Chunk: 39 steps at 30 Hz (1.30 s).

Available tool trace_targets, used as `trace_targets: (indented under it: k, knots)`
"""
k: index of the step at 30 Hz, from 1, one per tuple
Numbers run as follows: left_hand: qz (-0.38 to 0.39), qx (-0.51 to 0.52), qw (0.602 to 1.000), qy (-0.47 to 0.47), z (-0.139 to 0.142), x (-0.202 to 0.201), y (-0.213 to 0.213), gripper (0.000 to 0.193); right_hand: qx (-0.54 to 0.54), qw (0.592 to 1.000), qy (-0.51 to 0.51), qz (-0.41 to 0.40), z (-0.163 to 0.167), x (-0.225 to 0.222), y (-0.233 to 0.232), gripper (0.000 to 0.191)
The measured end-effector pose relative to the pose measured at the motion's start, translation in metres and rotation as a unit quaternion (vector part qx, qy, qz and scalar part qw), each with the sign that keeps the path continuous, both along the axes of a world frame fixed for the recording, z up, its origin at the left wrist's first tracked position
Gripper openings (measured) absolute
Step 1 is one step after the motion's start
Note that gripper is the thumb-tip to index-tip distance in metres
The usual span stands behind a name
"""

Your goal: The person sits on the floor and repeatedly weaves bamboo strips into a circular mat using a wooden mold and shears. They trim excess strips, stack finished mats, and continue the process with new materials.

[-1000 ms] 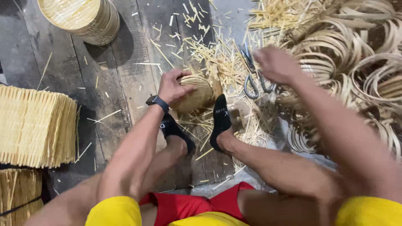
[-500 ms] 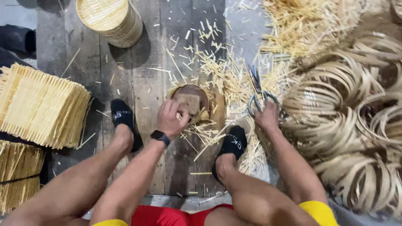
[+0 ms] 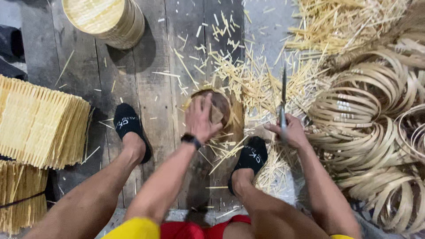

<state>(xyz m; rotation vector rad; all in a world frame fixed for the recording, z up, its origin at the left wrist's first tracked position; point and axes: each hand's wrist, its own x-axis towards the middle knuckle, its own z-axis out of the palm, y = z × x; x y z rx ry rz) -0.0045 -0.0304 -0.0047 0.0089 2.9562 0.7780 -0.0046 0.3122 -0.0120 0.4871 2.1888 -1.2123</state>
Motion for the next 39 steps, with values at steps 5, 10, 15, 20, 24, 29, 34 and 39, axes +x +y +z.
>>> trace_targets:
  k: [5, 10, 15, 20, 24, 29, 34, 39]
  knots:
    - [-0.060, -0.064, 0.996, -0.035, 0.003, -0.004, 0.001, 0.130, -0.068, 0.995, 0.059, -0.053, 0.044, 0.019, -0.064, 0.045]
    - [0.047, 0.027, 0.998, -0.019, 0.010, 0.021, 0.004, 0.114, -0.106, 0.987, 0.123, 0.006, 0.043, 0.037, -0.141, 0.034]
    - [-0.006, 0.018, 1.000, -0.010, 0.010, 0.015, -0.011, 0.113, -0.092, 0.981, -0.173, -0.013, 0.038, 0.020, -0.147, 0.047]
    - [-0.035, -0.053, 0.998, 0.027, 0.012, 0.017, -0.015, 0.114, 0.101, 0.989, 0.018, 0.108, 0.045, 0.019, -0.098, 0.052]
    - [0.079, 0.039, 0.996, 0.030, 0.009, 0.025, 0.012, 0.111, 0.336, 0.872, 0.227, 0.275, 0.026, 0.009, -0.087, 0.063]
    - [0.067, 0.038, 0.996, 0.039, 0.000, 0.029, 0.028, 0.104, 0.390, 0.845, 0.198, 0.308, -0.001, -0.008, -0.092, 0.052]
    - [0.002, 0.104, 0.990, 0.096, -0.003, 0.025, 0.019, 0.096, 0.358, 0.853, 0.150, 0.349, 0.001, -0.019, -0.058, 0.041]
    - [-0.052, 0.127, 0.989, 0.060, 0.004, 0.019, 0.016, 0.097, 0.386, 0.816, 0.273, 0.333, -0.014, -0.021, -0.067, 0.061]
